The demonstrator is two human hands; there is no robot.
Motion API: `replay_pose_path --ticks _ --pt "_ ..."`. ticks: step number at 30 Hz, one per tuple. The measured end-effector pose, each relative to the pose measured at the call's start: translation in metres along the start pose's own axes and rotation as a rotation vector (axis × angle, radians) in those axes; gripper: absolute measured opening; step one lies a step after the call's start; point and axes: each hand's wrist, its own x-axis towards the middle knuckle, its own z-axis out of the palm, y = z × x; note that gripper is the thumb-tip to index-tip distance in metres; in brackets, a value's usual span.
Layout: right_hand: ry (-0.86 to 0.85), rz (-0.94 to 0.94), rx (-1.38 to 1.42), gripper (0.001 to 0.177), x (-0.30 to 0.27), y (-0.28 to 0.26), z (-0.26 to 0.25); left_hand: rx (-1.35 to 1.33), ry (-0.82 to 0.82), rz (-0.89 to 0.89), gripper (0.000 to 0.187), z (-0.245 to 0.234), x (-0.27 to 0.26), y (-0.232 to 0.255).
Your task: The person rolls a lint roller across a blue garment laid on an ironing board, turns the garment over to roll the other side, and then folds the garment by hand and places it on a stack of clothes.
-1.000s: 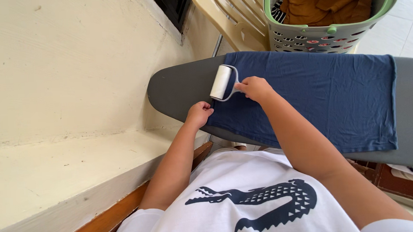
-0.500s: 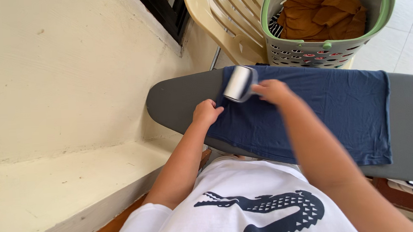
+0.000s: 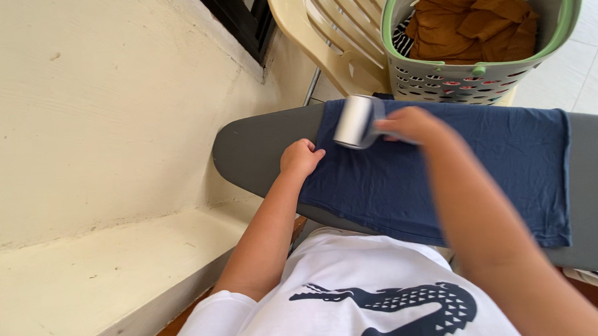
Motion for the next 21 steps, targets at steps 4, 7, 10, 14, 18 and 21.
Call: replay_pose_path --ticks 4,7,10,14,18,21 --pt "0.021 -0.082 -0.091 0.048 0.028 -0.05 0.021 -0.07 0.099 -0.008 0.029 0.008 0.013 0.005" --pt "-0.138 -0.041 -0.361 0.056 0.02 0.003 -0.052 -0.113 0.089 -0.02 0.027 0.015 0.024 -0.015" --pt "-0.214 0.157 -0.454 0.061 -0.029 0.076 -0.131 -0.101 0.055 0.007 0.024 0.016 0.032 -0.023" --pt "-0.218 0.067 -0.423 0.057 -0.01 0.051 -0.096 -0.065 0.044 0.032 0.033 0.005 0.036 -0.009" --pt "0.032 -0.028 -0.055 0.048 0.033 -0.037 0.007 -0.249 0.077 0.313 0.028 0.004 0.043 0.008" --pt "-0.043 -0.107 -0.164 0.049 0.028 -0.005 -0.018 -0.145 0.081 0.364 0.027 -0.002 0.044 0.009"
